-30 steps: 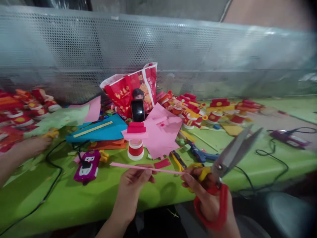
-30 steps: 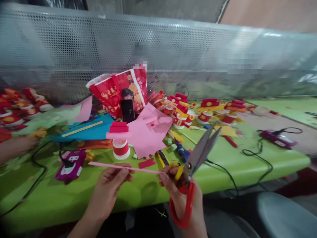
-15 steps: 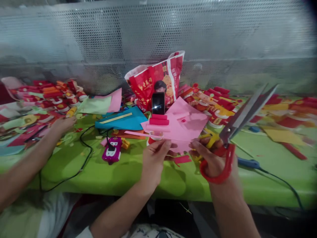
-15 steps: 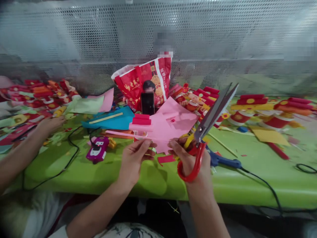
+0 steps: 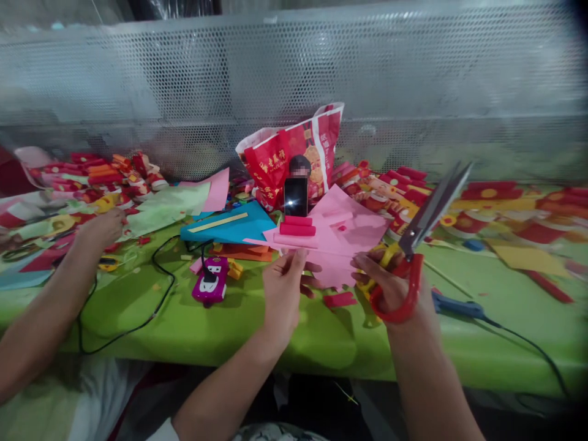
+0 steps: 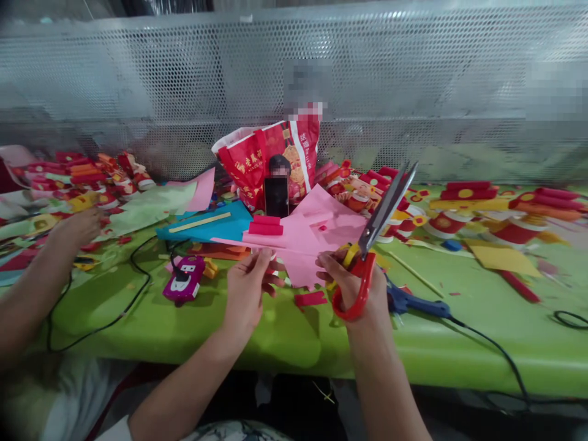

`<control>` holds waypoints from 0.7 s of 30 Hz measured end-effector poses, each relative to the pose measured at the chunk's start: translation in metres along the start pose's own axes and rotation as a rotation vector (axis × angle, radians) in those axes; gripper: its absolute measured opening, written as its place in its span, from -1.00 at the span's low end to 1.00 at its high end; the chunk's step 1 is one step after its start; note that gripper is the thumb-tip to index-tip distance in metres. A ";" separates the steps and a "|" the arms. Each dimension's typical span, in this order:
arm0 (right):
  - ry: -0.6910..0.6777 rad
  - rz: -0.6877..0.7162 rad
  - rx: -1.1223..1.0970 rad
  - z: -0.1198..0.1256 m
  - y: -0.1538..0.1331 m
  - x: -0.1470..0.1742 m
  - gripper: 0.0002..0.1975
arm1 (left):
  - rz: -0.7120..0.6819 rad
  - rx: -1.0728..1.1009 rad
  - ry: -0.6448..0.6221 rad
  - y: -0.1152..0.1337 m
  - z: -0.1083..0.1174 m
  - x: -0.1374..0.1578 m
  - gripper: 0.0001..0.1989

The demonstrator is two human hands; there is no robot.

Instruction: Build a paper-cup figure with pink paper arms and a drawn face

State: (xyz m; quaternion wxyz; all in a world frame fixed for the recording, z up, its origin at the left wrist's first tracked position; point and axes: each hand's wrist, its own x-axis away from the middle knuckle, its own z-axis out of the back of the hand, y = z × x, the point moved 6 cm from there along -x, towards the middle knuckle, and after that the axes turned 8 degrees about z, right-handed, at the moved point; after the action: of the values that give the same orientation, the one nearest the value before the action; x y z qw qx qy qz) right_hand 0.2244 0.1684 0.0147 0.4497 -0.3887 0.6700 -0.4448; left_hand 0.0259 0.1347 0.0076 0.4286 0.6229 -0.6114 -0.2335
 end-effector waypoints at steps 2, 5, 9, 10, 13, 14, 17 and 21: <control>0.014 -0.044 -0.033 -0.001 0.002 -0.002 -0.52 | -0.005 0.009 0.012 0.000 0.001 -0.001 -0.57; 0.029 -0.051 -0.037 -0.002 0.000 -0.002 -0.51 | -0.012 0.017 0.011 0.001 0.000 -0.002 -0.60; 0.011 -0.072 -0.052 -0.006 -0.005 0.003 -0.49 | -0.020 0.010 0.050 0.000 0.002 0.000 -0.60; 0.005 -0.070 -0.053 -0.007 -0.006 0.004 -0.49 | -0.028 0.011 0.062 0.000 0.003 0.000 -0.59; 0.004 -0.049 -0.047 -0.008 -0.010 0.006 -0.52 | -0.033 0.004 0.082 -0.001 0.005 -0.002 -0.58; 0.003 -0.045 -0.047 -0.009 -0.010 0.006 -0.53 | -0.029 0.001 0.088 -0.001 0.005 -0.002 -0.58; -0.004 -0.044 -0.053 -0.010 -0.012 0.008 -0.57 | -0.019 0.006 0.097 -0.002 0.005 -0.002 -0.57; -0.028 -0.052 -0.063 -0.012 -0.014 0.010 -0.56 | 0.003 0.028 0.093 -0.003 0.005 0.001 -0.55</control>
State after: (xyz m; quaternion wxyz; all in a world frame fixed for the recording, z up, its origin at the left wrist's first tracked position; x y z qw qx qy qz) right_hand 0.2122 0.1582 0.0274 0.4348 -0.4261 0.6669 -0.4297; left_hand 0.0237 0.1325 0.0023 0.4483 0.6380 -0.5948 -0.1953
